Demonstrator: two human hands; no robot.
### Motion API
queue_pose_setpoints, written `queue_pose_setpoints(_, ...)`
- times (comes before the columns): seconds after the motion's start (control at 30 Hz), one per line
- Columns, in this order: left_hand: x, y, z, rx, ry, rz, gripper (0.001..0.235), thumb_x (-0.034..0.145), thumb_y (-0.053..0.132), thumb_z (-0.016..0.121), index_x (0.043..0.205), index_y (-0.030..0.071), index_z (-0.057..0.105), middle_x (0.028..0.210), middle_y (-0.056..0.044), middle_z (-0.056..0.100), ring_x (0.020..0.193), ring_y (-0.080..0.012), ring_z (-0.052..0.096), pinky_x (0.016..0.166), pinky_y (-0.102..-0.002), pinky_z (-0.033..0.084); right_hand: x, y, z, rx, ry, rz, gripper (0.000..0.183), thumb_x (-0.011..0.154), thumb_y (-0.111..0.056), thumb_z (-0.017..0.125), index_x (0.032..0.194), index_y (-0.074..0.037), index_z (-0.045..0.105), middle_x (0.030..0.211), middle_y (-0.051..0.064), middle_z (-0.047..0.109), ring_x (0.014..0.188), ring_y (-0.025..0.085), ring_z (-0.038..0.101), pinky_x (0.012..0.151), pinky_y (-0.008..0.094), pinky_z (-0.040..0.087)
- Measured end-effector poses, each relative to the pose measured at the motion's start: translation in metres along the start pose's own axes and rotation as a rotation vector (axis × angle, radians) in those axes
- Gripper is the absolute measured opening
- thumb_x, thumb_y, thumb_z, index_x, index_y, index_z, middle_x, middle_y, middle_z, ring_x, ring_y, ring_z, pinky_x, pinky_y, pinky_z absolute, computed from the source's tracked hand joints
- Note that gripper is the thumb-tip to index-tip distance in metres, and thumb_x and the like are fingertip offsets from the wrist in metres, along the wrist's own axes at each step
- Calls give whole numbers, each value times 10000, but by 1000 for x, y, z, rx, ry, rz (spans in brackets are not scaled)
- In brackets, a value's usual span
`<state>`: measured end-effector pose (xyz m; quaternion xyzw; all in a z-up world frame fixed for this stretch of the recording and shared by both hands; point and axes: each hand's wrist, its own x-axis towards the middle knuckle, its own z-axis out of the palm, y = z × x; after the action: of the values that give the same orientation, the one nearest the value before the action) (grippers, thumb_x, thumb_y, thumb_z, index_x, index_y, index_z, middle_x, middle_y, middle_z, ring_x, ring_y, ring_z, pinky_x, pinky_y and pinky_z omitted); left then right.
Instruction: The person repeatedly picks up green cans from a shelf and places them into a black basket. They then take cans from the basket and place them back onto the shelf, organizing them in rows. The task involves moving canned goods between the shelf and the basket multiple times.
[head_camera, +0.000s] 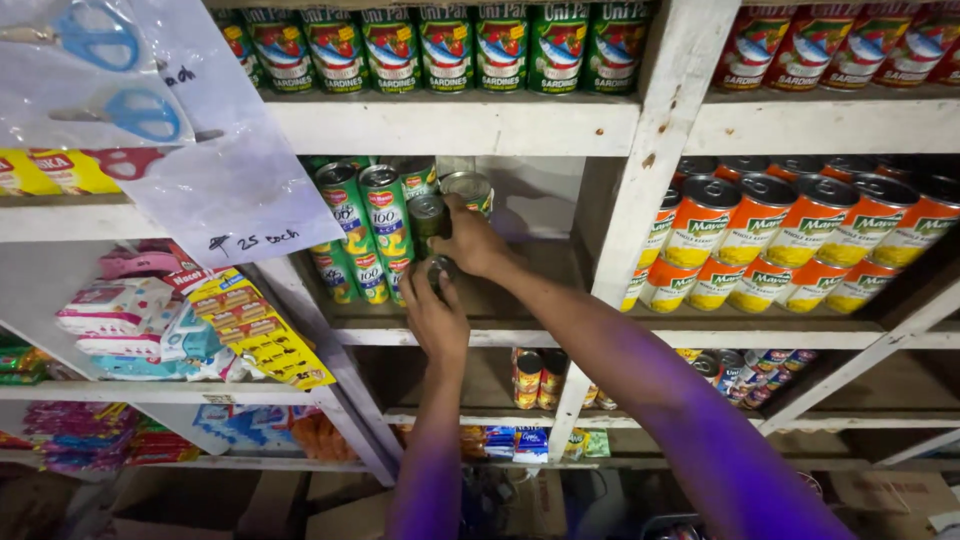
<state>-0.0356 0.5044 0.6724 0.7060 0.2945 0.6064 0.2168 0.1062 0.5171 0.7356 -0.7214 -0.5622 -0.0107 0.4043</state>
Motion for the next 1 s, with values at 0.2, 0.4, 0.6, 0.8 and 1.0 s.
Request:
queue_pose_setpoints(0.2, -3, -1, -1, -62, 15, -31, 336, 1022, 170, 627, 1325, 45, 551, 1318, -233, 553, 1187, -454, 590, 941, -512, 512, -9, -18, -13, 0, -31, 62, 785, 812, -246, 797, 1421, 42, 394, 1020, 296, 695, 973, 436, 701, 821, 491, 555)
queue_pose_setpoints(0.4, -8, -15, 7, -109, 90, -45, 432, 1027, 191, 671, 1393, 20, 516, 1364, -248, 526, 1252, -445, 582, 1013, -484, 514, -6, -10, -9, 41, -17, 6, 752, 805, -211, 795, 1402, 41, 414, 1010, 279, 714, 959, 412, 718, 839, 473, 565)
queue_pose_setpoints(0.6, -1, -3, -2, 8, 40, 21, 821, 779, 232, 871, 1439, 20, 430, 1348, -267, 494, 1231, -480, 553, 989, -500, 507, -7, -10, -10, 21, -18, -4, 719, 817, -218, 794, 1393, 20, 435, 1042, 273, 718, 998, 409, 713, 864, 468, 559)
queue_pose_setpoints(0.8, -7, -12, 7, 66, 38, -9, 786, 809, 163, 865, 1446, 45, 419, 1372, -241, 511, 1214, -465, 584, 936, -496, 548, -10, -25, -17, 18, -53, 89, 808, 804, -248, 791, 1442, 17, 374, 1066, 280, 704, 994, 413, 708, 851, 470, 555)
queue_pose_setpoints(1.0, -7, -9, 6, 69, 49, 3, 783, 820, 162, 866, 1451, 43, 418, 1364, -230, 511, 1210, -453, 594, 944, -486, 557, -5, -3, -5, -29, 1, -11, 821, 807, -244, 818, 1443, 29, 377, 1123, 298, 687, 1045, 439, 683, 879, 479, 551)
